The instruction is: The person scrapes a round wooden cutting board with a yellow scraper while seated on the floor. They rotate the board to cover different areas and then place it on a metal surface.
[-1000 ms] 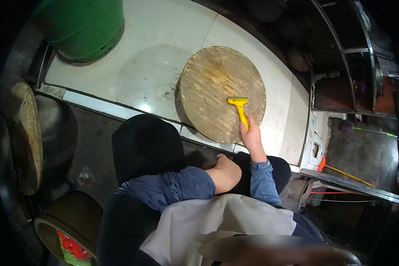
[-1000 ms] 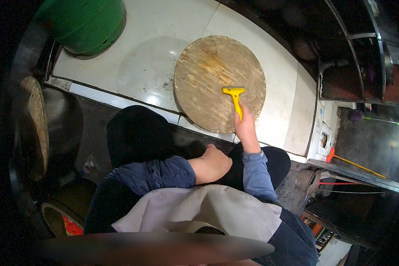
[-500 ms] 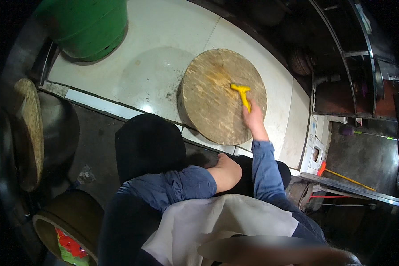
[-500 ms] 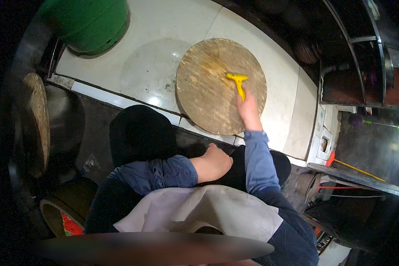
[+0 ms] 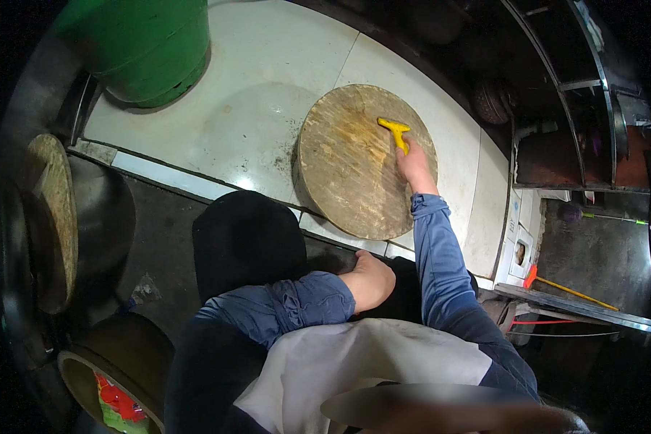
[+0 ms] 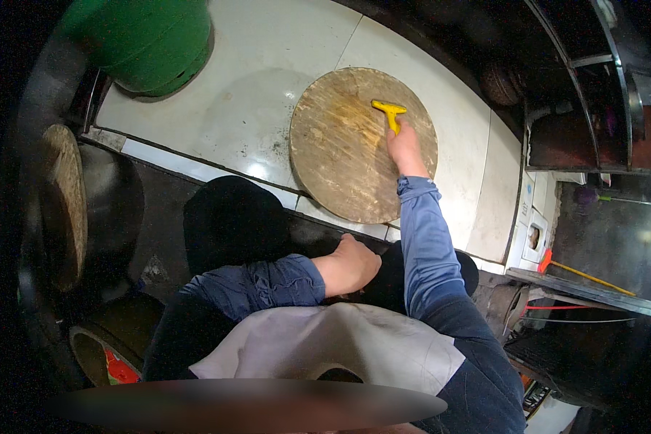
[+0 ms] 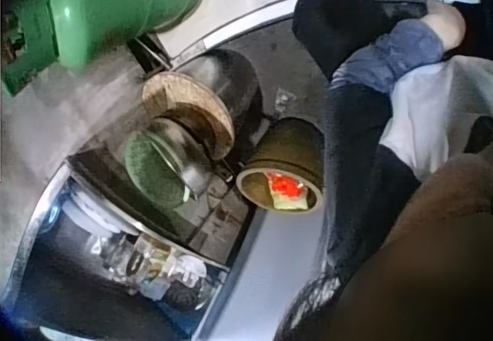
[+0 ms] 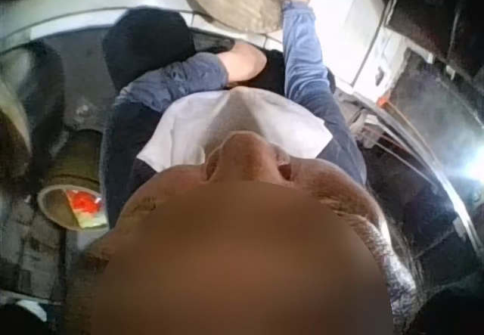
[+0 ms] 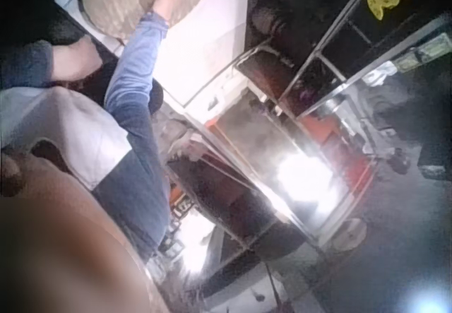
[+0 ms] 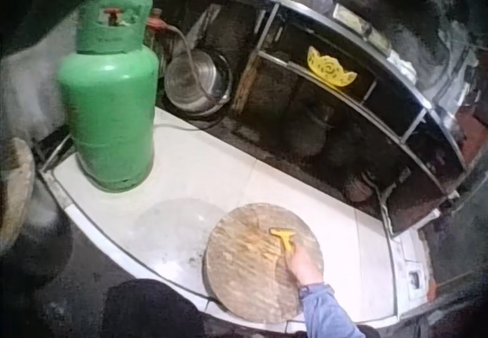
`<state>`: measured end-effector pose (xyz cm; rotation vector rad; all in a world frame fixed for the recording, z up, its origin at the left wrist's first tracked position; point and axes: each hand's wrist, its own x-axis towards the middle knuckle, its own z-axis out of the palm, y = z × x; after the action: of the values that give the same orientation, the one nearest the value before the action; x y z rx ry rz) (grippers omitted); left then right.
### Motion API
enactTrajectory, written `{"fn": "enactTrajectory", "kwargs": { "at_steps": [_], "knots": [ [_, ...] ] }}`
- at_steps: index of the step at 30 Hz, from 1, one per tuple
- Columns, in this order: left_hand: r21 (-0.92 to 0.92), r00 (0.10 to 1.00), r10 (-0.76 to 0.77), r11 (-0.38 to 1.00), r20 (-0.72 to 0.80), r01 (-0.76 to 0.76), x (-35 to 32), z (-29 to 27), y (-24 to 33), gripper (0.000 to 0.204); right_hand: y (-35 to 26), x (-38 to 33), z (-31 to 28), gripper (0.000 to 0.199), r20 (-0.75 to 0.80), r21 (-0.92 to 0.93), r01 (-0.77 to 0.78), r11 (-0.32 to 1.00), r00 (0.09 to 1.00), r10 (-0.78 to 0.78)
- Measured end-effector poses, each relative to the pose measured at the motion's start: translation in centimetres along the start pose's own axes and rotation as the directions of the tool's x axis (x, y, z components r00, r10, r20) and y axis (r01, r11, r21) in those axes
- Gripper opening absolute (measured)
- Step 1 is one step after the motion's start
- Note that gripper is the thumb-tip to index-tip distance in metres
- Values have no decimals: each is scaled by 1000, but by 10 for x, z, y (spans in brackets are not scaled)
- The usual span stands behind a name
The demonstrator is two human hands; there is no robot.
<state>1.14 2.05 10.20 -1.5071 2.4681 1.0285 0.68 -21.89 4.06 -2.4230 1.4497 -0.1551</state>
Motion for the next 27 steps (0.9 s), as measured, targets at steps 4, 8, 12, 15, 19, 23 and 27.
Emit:
{"fn": "enactTrajectory", "kwargs": {
  "at_steps": [4, 8, 12, 15, 19, 23, 27],
  "knots": [
    [-75, 999, -18, 997, -33, 15, -5, -1, 2, 21, 11, -42, 3, 39, -29, 73, 97, 993, 995, -95],
    [-111, 998, 23, 993, -60, -29, -16, -5, 2, 19, 17, -101, 0, 38, -33, 122, 114, 986, 993, -111],
    [-81, 995, -2, 997, -96, -6, -16, -1, 0, 18, 27, -79, -3, 39, 11, 95, 76, 993, 997, -78],
    [-105, 994, 15, 994, -105, -26, -14, -2, -2, 18, 31, -27, 1, 40, -43, 97, 39, 995, 998, -35],
    [-45, 995, -16, 999, -100, 11, -3, 4, -3, 18, 14, 1, -2, 39, -30, -1, -45, 999, 999, 45],
    [-81, 996, -9, 997, -91, 2, -9, -2, -4, 18, 19, -47, 3, 37, -62, 66, 91, 994, 994, -87],
    [-81, 993, 25, 996, -115, -34, -11, 1, 0, 19, 40, -118, -1, 39, -31, 152, 100, 983, 995, -97]
  ]
}}
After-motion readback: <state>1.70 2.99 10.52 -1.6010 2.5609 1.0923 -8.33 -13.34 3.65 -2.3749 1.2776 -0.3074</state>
